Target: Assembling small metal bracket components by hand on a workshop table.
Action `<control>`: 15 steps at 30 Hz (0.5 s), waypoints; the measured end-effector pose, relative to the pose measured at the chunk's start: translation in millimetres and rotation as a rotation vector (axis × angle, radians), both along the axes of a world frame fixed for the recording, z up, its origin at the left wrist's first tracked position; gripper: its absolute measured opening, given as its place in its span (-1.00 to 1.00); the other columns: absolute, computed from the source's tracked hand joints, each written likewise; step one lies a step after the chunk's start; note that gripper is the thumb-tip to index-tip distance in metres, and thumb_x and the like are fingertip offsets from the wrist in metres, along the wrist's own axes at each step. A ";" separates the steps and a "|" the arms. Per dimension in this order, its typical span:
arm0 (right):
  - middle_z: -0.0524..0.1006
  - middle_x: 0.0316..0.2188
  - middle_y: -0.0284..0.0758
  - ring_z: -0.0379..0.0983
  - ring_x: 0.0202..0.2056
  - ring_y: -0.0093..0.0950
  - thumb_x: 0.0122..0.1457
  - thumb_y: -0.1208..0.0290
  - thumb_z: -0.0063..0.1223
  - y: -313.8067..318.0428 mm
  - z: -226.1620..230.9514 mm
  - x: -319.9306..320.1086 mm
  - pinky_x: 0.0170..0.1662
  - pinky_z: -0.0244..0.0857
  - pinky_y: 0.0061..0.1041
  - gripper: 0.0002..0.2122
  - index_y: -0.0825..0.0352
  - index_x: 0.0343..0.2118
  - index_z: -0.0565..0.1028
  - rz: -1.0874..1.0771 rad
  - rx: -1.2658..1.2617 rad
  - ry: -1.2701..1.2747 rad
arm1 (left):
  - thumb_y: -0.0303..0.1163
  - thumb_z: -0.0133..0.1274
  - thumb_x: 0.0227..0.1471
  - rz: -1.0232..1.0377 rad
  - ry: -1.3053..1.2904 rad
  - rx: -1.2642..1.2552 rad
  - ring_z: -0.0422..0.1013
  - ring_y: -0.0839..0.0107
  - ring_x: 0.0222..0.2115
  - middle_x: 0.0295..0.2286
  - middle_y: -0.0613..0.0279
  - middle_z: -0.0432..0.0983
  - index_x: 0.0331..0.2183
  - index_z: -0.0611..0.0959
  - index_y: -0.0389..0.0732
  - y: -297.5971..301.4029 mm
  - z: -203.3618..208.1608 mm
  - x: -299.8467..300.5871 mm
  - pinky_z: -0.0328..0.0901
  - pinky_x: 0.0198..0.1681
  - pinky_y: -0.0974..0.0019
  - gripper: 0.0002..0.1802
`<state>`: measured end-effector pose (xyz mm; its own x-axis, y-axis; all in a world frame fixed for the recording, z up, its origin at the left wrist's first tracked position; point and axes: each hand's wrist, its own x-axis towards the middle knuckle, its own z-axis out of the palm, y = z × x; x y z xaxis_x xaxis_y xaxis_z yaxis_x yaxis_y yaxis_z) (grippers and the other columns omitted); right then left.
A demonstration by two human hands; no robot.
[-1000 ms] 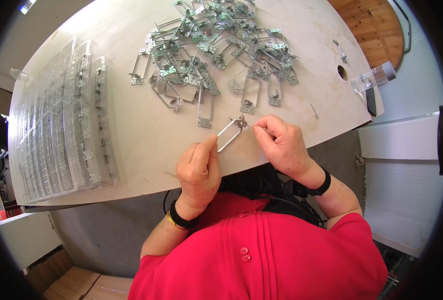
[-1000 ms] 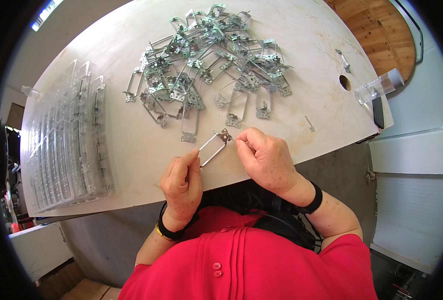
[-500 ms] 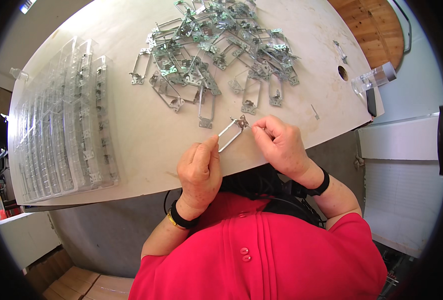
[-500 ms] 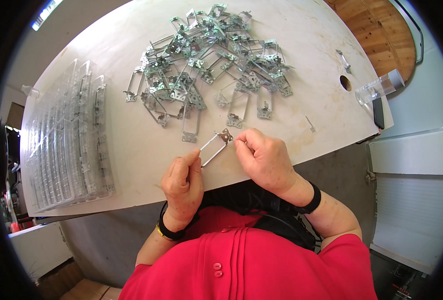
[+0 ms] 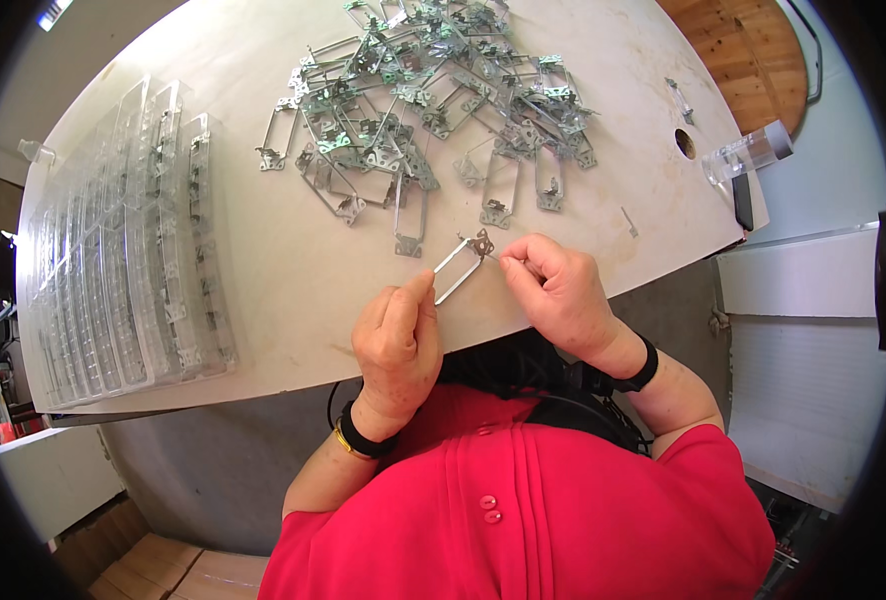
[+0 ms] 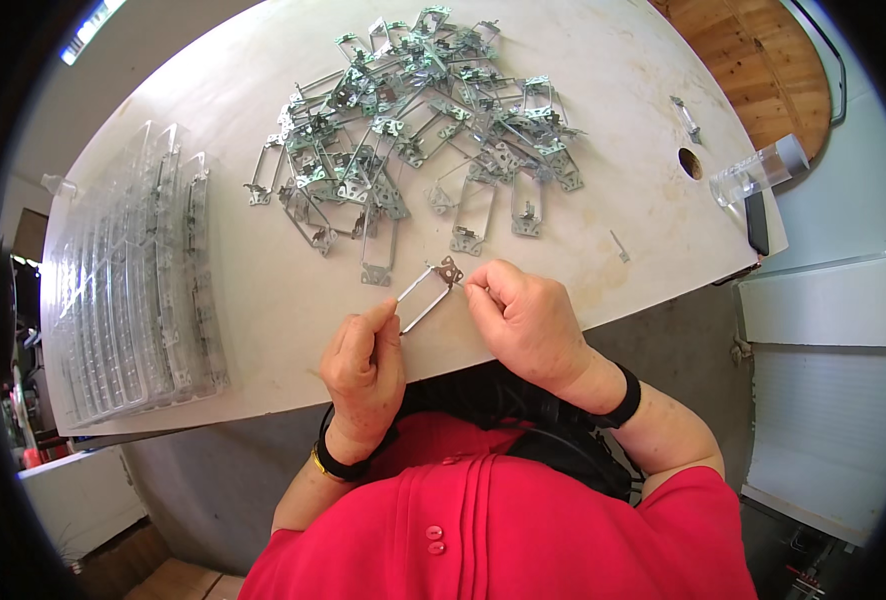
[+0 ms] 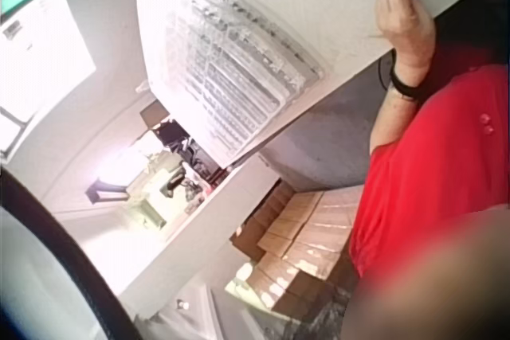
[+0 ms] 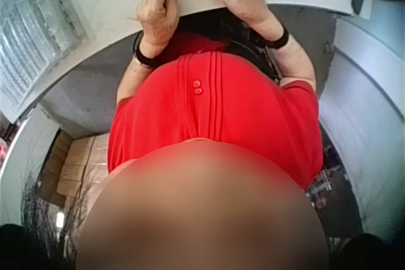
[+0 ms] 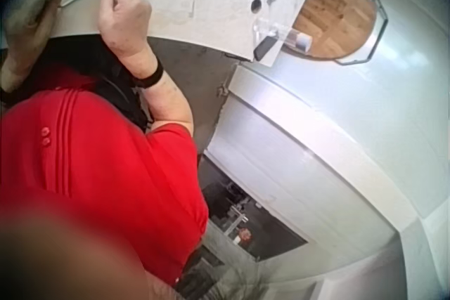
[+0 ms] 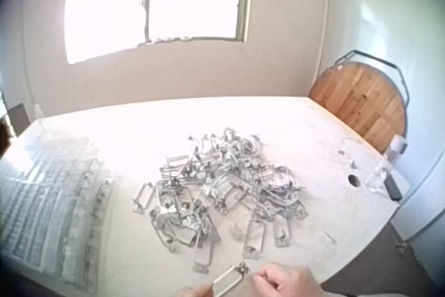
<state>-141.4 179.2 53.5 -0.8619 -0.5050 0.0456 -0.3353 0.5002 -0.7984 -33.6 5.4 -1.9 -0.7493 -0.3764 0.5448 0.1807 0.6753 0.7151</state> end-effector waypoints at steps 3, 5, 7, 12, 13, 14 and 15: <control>0.52 -0.62 -0.18 0.49 -0.60 -0.34 0.27 0.50 0.14 0.4 1.8 -0.3 -0.47 0.34 -0.39 -0.93 0.38 -0.31 0.57 0.001 0.007 0.019 | -0.72 0.21 0.13 0.001 0.004 -0.002 0.27 0.40 -0.60 -0.57 0.20 0.40 -0.16 0.70 -0.34 0.1 -0.9 -0.1 0.18 -0.53 0.34 -0.78; 0.52 -0.62 -0.18 0.49 -0.60 -0.32 0.27 0.50 0.14 0.3 1.3 -2.7 -0.47 0.35 -0.39 -0.93 0.38 -0.31 0.57 -0.010 0.008 0.032 | -0.73 0.21 0.13 0.003 0.009 -0.005 0.27 0.40 -0.60 -0.57 0.20 0.40 -0.16 0.70 -0.34 0.0 -0.8 0.4 0.18 -0.53 0.34 -0.78; 0.52 -0.62 -0.17 0.49 -0.60 -0.31 0.27 0.50 0.14 -0.2 1.7 -3.7 -0.47 0.35 -0.39 -0.93 0.37 -0.31 0.57 -0.022 0.009 0.047 | -0.73 0.21 0.13 0.003 0.000 -0.001 0.27 0.41 -0.60 -0.56 0.20 0.40 -0.16 0.70 -0.35 -0.1 -0.3 0.3 0.18 -0.52 0.34 -0.78; 0.52 -0.61 -0.16 0.51 -0.59 -0.28 0.27 0.49 0.14 -0.2 3.1 1.6 -0.47 0.34 -0.36 -0.93 0.37 -0.32 0.57 0.015 0.017 0.023 | -0.72 0.21 0.13 -0.001 0.002 0.000 0.28 0.41 -0.60 -0.55 0.20 0.41 -0.16 0.70 -0.35 0.2 -0.6 0.2 0.19 -0.52 0.35 -0.78; 0.52 -0.61 -0.16 0.51 -0.59 -0.28 0.27 0.49 0.14 -0.4 2.8 0.5 -0.47 0.34 -0.36 -0.93 0.37 -0.32 0.57 0.015 0.017 0.022 | -0.72 0.21 0.13 -0.002 0.004 0.001 0.28 0.41 -0.60 -0.55 0.20 0.41 -0.16 0.70 -0.34 0.2 -0.6 0.2 0.19 -0.52 0.35 -0.78; 0.52 -0.61 -0.16 0.52 -0.58 -0.27 0.27 0.49 0.14 -0.6 2.6 -1.5 -0.47 0.34 -0.35 -0.93 0.37 -0.32 0.56 -0.007 0.012 0.022 | -0.72 0.21 0.13 -0.001 0.004 0.001 0.28 0.41 -0.60 -0.55 0.20 0.41 -0.16 0.70 -0.34 0.3 -0.5 0.5 0.19 -0.52 0.35 -0.78; 0.52 -0.60 -0.15 0.52 -0.58 -0.27 0.27 0.50 0.13 -1.1 2.5 -2.8 -0.47 0.34 -0.35 -0.93 0.37 -0.32 0.56 -0.029 0.007 0.022 | -0.72 0.21 0.13 0.000 0.001 0.002 0.28 0.41 -0.60 -0.55 0.20 0.42 -0.16 0.70 -0.34 0.0 -0.3 0.5 0.19 -0.52 0.35 -0.78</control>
<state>-144.2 178.2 56.0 -0.8750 -0.4802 0.0617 -0.3383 0.5154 -0.7873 -33.1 5.4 -2.2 -0.7488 -0.3771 0.5451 0.1818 0.6740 0.7160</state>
